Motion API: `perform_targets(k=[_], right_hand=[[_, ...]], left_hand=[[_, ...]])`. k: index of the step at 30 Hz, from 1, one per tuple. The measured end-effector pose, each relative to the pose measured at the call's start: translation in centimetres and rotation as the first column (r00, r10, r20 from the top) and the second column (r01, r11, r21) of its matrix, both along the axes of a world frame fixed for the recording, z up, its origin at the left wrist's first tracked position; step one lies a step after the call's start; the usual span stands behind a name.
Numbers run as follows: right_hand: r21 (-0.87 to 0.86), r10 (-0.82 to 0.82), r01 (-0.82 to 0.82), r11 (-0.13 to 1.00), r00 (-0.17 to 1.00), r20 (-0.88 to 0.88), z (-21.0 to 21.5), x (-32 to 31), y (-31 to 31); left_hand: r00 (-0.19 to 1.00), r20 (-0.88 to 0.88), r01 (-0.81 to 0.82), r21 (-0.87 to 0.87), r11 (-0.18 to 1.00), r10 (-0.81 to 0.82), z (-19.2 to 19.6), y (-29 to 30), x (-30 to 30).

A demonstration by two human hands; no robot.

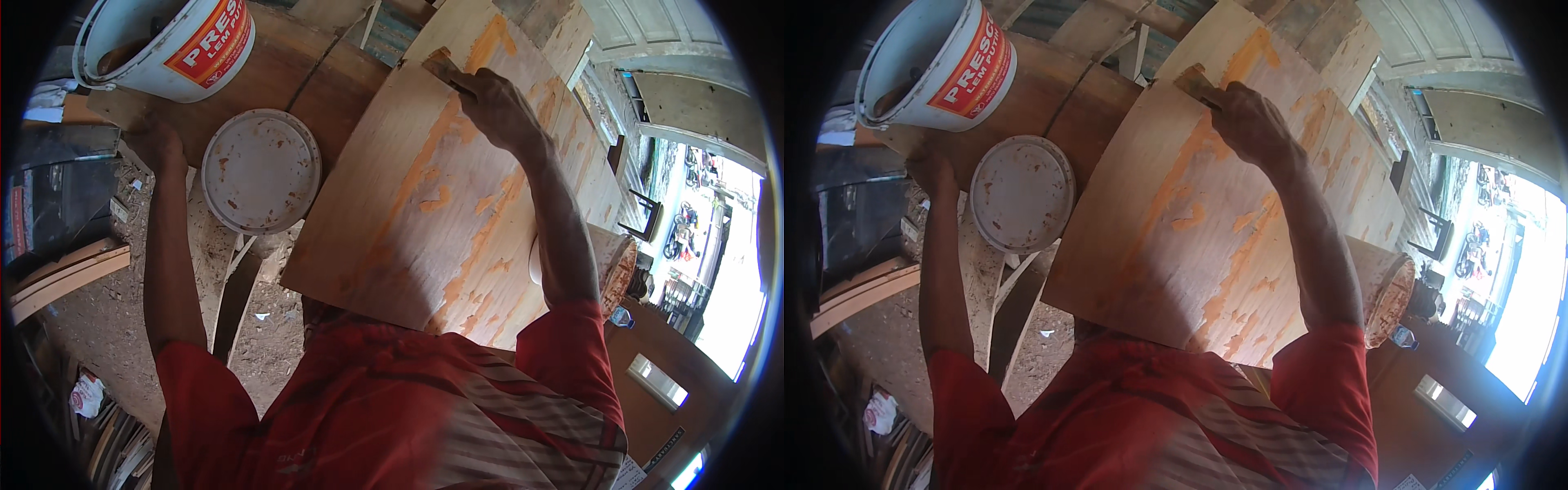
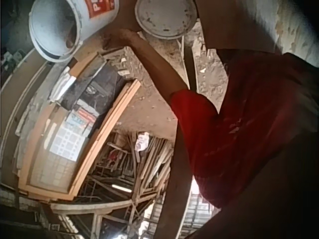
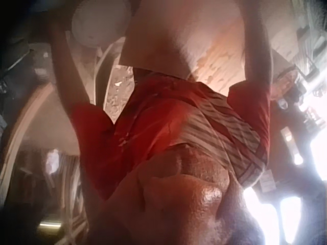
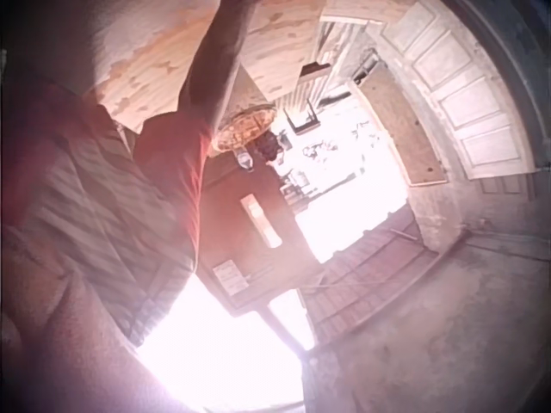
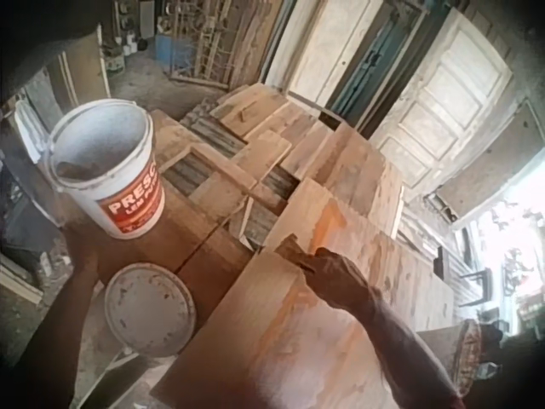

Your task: The person applies wood filler to a wooden board with a scraper, stirs the filler in a bucket, and adds water from a bottle.

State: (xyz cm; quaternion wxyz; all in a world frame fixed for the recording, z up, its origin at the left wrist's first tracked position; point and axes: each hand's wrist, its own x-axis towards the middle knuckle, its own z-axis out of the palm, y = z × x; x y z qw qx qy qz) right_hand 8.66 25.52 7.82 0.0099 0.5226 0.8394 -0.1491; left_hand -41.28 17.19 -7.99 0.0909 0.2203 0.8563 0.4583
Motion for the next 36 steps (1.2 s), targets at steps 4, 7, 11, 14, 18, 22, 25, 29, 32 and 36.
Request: perform_targets(k=[4,7,11,14,18,22,25,29,32,36], right_hand=[[-0.060,0.026,-0.018,0.998,0.990,0.136,0.5,0.1,0.5],[-0.181,-0.111,0.129,0.975,0.988,0.104,1.3,-0.4,1.6],[-0.203,-0.069,0.111,0.973,0.976,0.205,1.6,-0.2,2.3],[-0.037,0.018,-0.013,0.999,0.989,0.148,0.2,1.8,0.7],[-0.117,0.019,0.006,0.993,0.977,0.213,2.1,2.9,2.5],[-0.004,-0.219,0.220,0.975,0.974,0.062,0.6,6.6,9.4],[-0.074,-0.364,0.364,0.928,0.931,0.020,-0.1,8.4,14.0],[-0.144,-0.326,0.322,0.936,0.945,-0.006,-1.4,7.6,14.5],[-0.200,-0.156,0.213,0.956,0.951,0.265,-1.5,6.7,13.2],[-0.186,0.216,-0.161,0.969,0.919,0.329,1.4,-0.1,2.8]], left_hand=[[0.997,-0.074,0.011,-0.044,0.999,-0.015,-0.2,0.3,-0.2],[0.999,0.027,0.033,-0.011,0.999,-0.032,-1.9,-0.1,-2.0],[0.999,-0.040,0.019,-0.014,1.000,-0.020,-2.0,0.4,-1.7],[0.996,0.023,0.085,0.081,0.993,-0.087,-3.6,0.0,-2.8],[0.997,-0.056,0.060,-0.001,0.998,-0.060,-1.9,-0.1,-1.5],[0.997,-0.076,0.023,-0.038,0.999,-0.026,-1.2,0.0,-1.2],[0.994,-0.101,0.038,-0.026,0.999,-0.041,0.0,0.3,0.1],[0.999,-0.032,0.025,-0.059,0.998,-0.027,-0.8,0.3,-1.2],[0.999,-0.032,0.006,-0.087,0.996,-0.009,-0.9,0.9,-1.0],[1.000,0.002,-0.012,-0.016,1.000,0.012,-0.5,-0.5,-0.5]])
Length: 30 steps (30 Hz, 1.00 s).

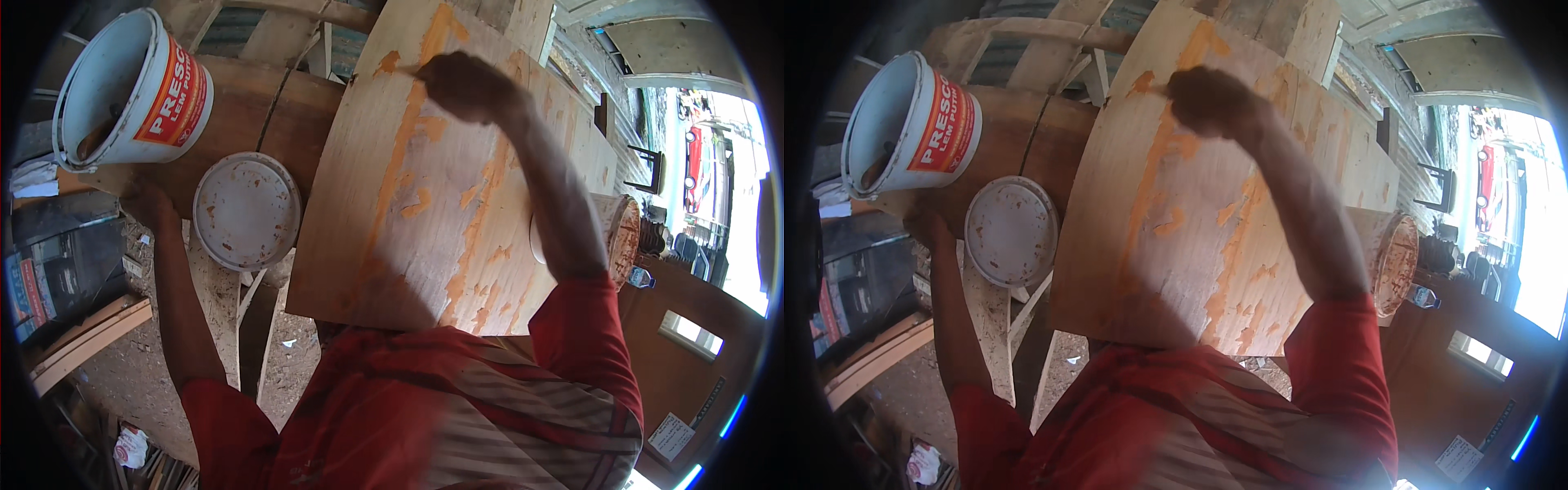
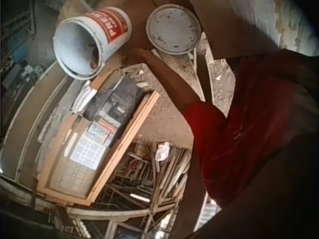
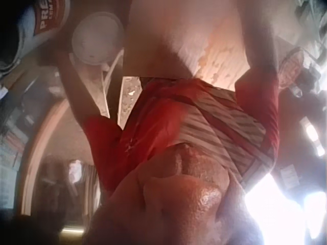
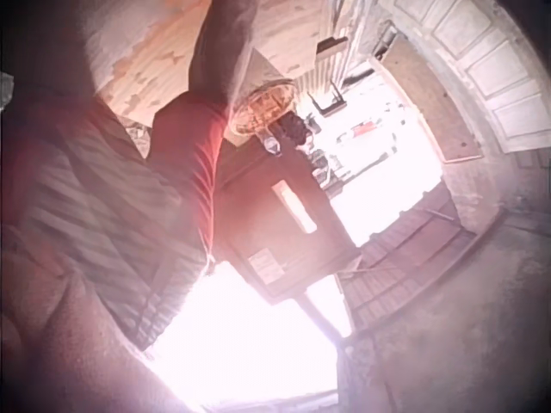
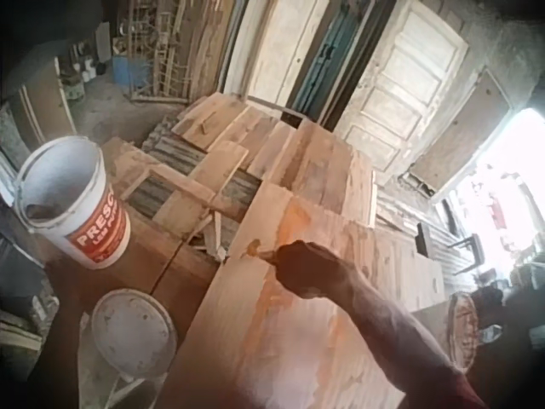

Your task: The person applies wood filler to a wooden board with a scraper, stirs the filler in a bucket, and adds water from a bottle.

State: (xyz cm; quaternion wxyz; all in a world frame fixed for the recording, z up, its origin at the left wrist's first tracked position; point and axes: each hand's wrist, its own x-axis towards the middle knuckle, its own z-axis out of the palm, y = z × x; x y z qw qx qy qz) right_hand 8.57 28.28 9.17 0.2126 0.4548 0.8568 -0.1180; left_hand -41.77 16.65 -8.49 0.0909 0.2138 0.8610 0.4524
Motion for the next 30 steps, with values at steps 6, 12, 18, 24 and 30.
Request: perform_targets(k=[6,12,18,24,30], right_hand=[[-0.291,-0.269,0.044,0.956,0.534,-0.802,0.6,-3.3,-15.7],[-0.388,-0.501,0.339,0.857,0.375,-0.780,-1.1,0.7,-21.7],[-0.160,-0.451,0.594,0.788,0.381,-0.807,-1.3,8.7,-17.9],[-0.174,-0.500,0.658,0.733,0.347,-0.794,-0.5,9.9,-17.9],[-0.228,-0.573,0.679,0.698,0.338,-0.746,-3.0,10.0,-21.1]], left_hand=[[0.995,0.056,0.082,0.103,0.991,-0.088,-1.2,0.2,-2.6],[0.992,0.123,-0.003,0.074,0.997,-0.006,0.2,1.6,-0.8],[0.996,0.082,-0.043,-0.042,0.998,0.047,-0.7,1.8,-2.6],[0.986,0.152,-0.067,-0.036,0.997,0.071,0.5,2.4,-1.0],[0.991,0.132,-0.033,0.019,0.999,0.031,-1.3,2.3,-2.0]])
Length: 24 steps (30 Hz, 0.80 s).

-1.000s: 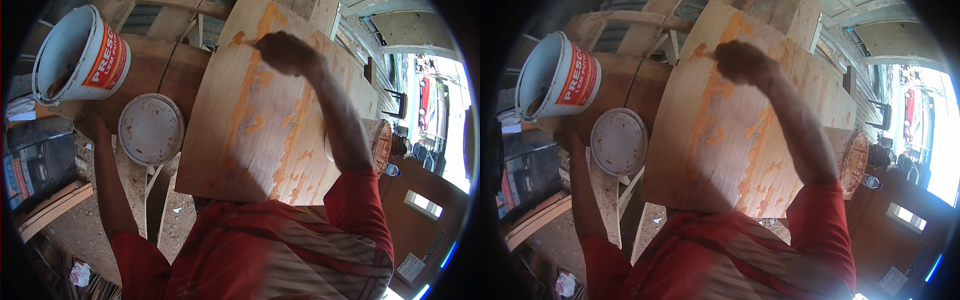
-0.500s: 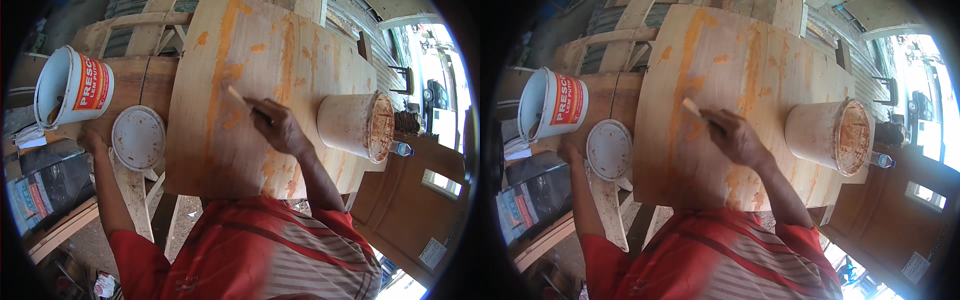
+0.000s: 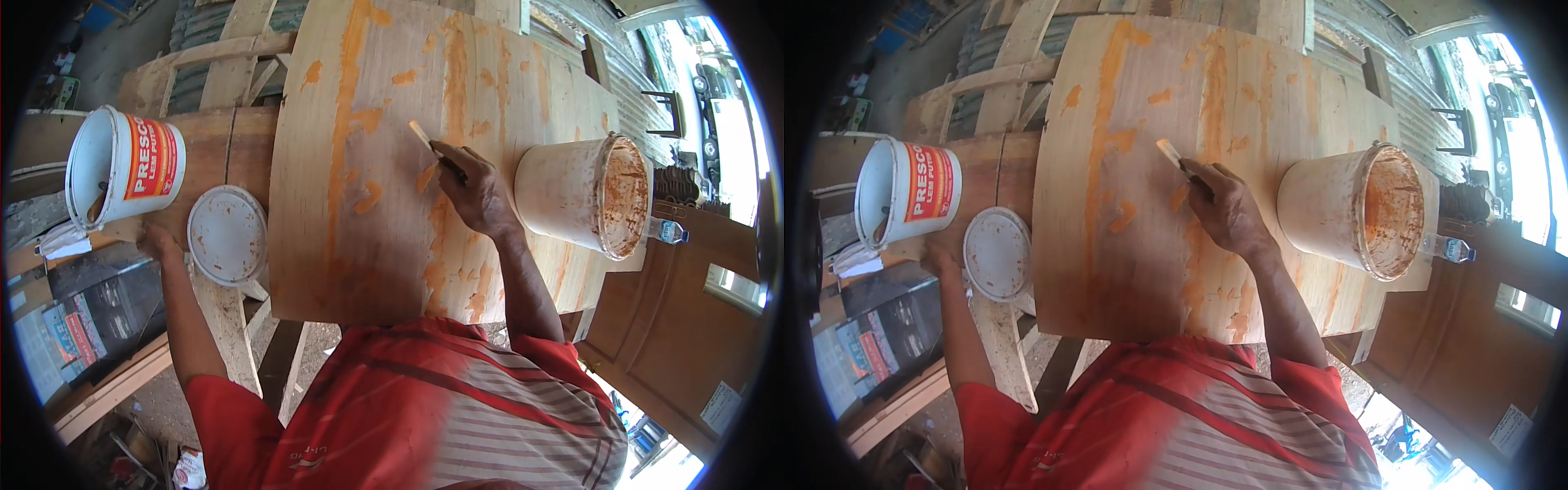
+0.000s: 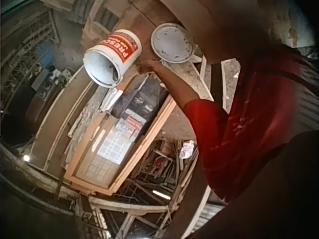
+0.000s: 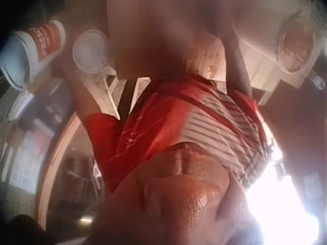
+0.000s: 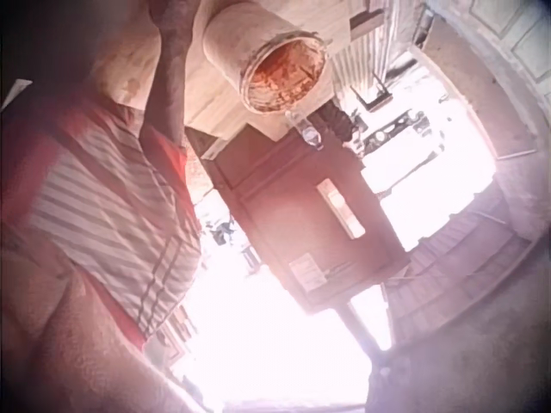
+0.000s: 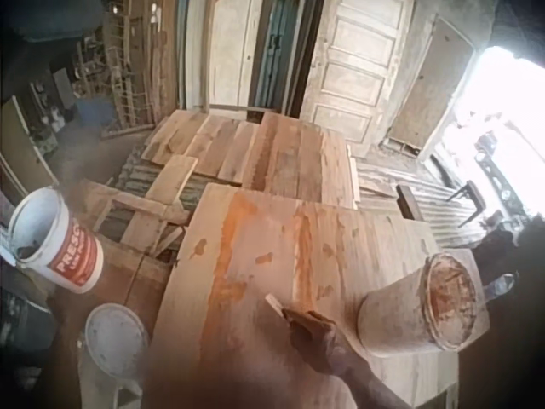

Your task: The person applies wood filler to a wooden board with a scraper, stirs the filler in a bucket, and adds water from a bottle.

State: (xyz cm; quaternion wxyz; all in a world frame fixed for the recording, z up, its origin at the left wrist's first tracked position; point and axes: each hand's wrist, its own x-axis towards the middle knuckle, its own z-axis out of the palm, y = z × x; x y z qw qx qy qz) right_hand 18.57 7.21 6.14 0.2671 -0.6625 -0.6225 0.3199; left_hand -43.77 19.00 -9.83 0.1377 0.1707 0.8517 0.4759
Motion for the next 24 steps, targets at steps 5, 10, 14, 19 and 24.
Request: perform_targets(k=[5,10,14,19,24], right_hand=[[-0.081,-0.105,0.088,0.993,0.966,-0.234,0.1,1.2,-2.5],[-0.182,-0.137,0.083,0.980,0.940,-0.311,1.6,2.6,-4.1],[-0.225,-0.174,0.103,0.969,0.931,-0.322,3.0,3.8,-5.9],[-0.204,-0.132,0.071,0.976,0.944,-0.301,2.9,5.1,-8.0],[-0.132,-0.040,0.005,0.991,0.963,-0.266,4.5,5.7,-9.8]], left_hand=[[0.982,-0.136,0.111,-0.164,0.980,-0.134,-2.9,0.2,-6.0],[0.983,-0.092,0.128,-0.269,0.954,-0.158,-1.0,-2.8,-6.6],[0.920,-0.167,0.288,-0.330,0.899,-0.355,3.1,-6.4,0.1],[0.825,-0.317,0.387,-0.286,0.877,-0.467,7.3,-12.1,11.0],[0.795,-0.244,0.484,-0.299,0.823,-0.556,6.6,-16.8,14.3]])
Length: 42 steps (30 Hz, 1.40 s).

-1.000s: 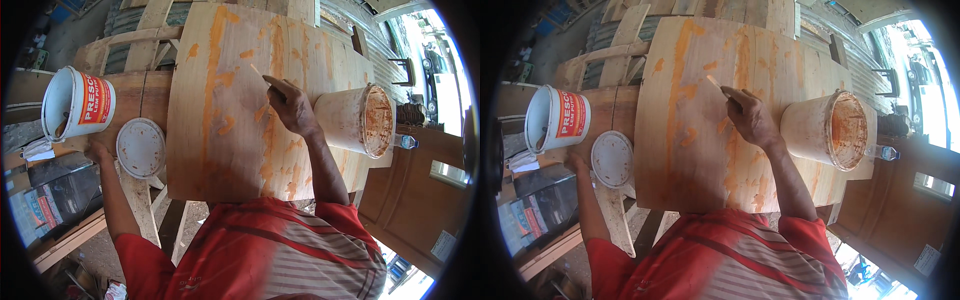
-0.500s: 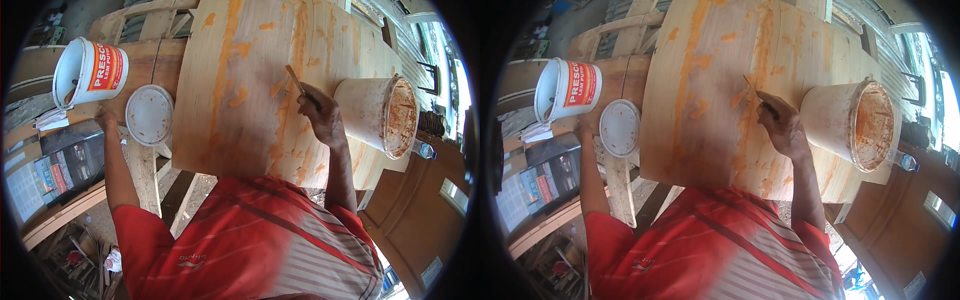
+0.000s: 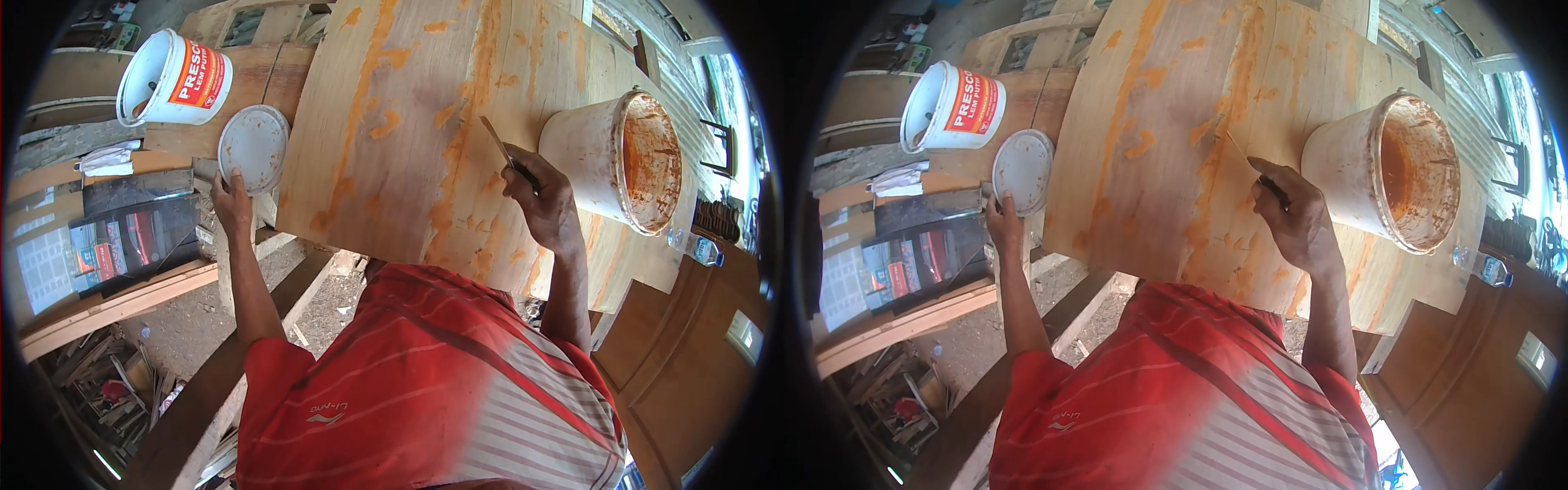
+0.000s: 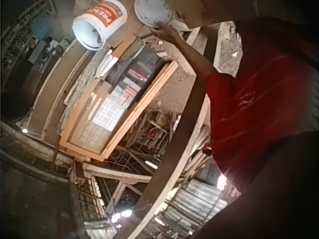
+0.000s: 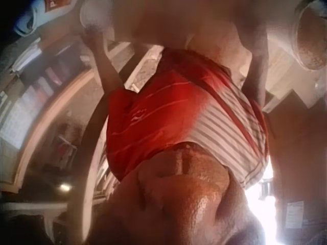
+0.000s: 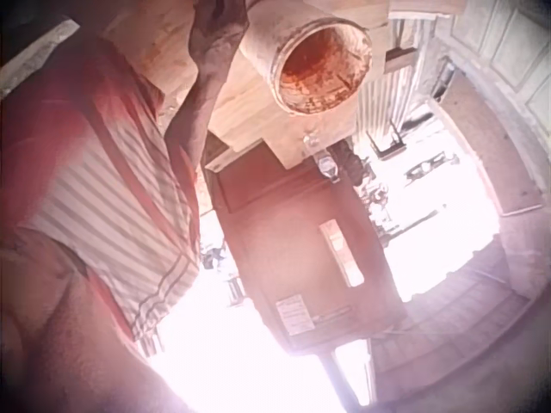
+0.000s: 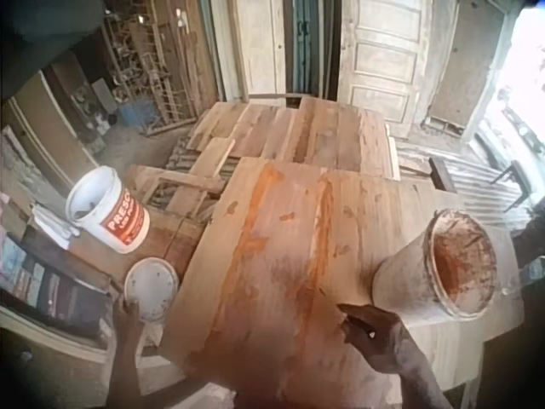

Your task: The person applies wood filler to a wooden board with a scraper, stirs the filler in a bucket, and adds water from a bottle.

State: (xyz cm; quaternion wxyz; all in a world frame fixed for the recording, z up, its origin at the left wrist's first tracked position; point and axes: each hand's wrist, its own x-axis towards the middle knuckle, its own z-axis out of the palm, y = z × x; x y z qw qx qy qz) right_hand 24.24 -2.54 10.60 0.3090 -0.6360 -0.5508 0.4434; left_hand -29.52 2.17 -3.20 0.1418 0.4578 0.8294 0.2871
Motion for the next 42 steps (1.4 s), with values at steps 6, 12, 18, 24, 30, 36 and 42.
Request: perform_targets(k=[6,12,18,24,30,36,42], right_hand=[[0.175,-0.045,0.050,0.983,0.999,-0.031,4.3,0.3,-3.0],[0.330,-0.193,0.255,0.909,0.958,-0.211,6.2,2.4,-7.5],[0.434,-0.417,0.477,0.764,0.879,-0.231,7.0,4.6,-10.1],[0.391,-0.466,0.515,0.763,0.857,-0.221,7.6,4.8,-10.2],[0.402,-0.338,0.390,0.828,0.921,-0.195,7.3,4.4,-8.8],[0.438,-0.246,0.353,0.827,0.927,-0.282,5.7,4.7,-7.9],[0.447,-0.262,0.350,0.823,0.932,-0.249,6.0,4.8,-7.8]], left_hand=[[0.970,0.227,-0.088,0.009,0.996,0.084,2.2,-1.5,2.3],[0.970,0.218,-0.124,0.073,0.990,0.105,0.7,-2.3,1.0],[0.933,0.325,-0.223,0.184,0.957,0.155,-1.7,-2.0,0.7],[0.933,0.312,-0.251,0.204,0.946,0.180,-3.2,-1.9,0.2],[0.902,0.408,-0.235,0.190,0.953,0.141,-2.1,-2.6,1.4],[0.947,0.287,-0.188,0.133,0.973,0.143,0.6,-4.0,3.1],[0.859,0.498,-0.230,0.178,0.957,0.114,-0.7,-3.6,2.0]])
